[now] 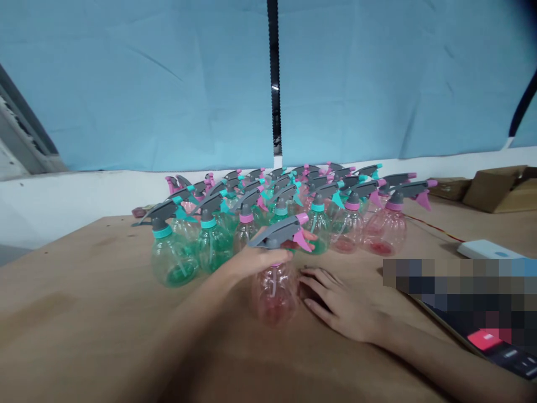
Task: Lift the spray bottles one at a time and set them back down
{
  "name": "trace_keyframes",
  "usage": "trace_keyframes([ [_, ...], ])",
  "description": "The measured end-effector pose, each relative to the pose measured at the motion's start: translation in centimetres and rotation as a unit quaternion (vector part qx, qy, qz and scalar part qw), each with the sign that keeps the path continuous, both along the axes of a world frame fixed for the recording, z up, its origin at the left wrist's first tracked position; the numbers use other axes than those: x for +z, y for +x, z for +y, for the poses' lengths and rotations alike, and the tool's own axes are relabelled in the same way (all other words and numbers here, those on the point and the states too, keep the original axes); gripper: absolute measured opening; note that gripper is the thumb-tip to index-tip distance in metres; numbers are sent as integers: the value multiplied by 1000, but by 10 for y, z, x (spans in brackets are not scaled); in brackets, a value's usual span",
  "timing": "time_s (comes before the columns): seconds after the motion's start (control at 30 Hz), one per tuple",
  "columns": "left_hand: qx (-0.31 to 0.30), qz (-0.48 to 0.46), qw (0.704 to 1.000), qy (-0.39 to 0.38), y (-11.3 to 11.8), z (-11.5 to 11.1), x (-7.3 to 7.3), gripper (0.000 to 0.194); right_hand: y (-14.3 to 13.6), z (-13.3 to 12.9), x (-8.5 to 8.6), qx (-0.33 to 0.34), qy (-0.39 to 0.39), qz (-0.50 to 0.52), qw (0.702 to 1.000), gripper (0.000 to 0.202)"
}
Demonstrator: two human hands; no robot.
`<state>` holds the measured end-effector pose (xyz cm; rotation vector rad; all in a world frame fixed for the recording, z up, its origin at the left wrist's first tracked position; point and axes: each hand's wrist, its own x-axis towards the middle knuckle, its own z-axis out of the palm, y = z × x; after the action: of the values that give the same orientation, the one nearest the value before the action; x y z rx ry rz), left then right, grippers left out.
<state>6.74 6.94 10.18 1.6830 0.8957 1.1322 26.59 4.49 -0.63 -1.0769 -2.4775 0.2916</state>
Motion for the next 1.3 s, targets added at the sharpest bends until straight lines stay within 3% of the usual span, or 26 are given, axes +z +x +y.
trace_keyframes([
  [0.07,-31,56,998,-12,-6,-7,-3,19,0,0,-2,-3,4,3,1000,39],
  [0.13,-9,70,998,-2,-10,-15,-12,15,0,1,-3,-3,5,6,1000,39],
  [0.3,175,-29,980,90,-26,-24,-39,26,1,3,-6,4,0,8,1000,40],
  [0.5,331,80,925,170,-48,-10,-49,18,0,2,-4,6,1,5,1000,40],
  [0.77,311,47,929,196,-44,10,-52,21,0,2,-4,6,6,7,1000,39],
  [0.97,367,93,900,217,-41,32,-55,25,0,2,-3,7,7,1,1000,40],
  [1.3,399,133,866,271,-40,68,-60,28,-1,0,0,4,9,-10,1000,39],
])
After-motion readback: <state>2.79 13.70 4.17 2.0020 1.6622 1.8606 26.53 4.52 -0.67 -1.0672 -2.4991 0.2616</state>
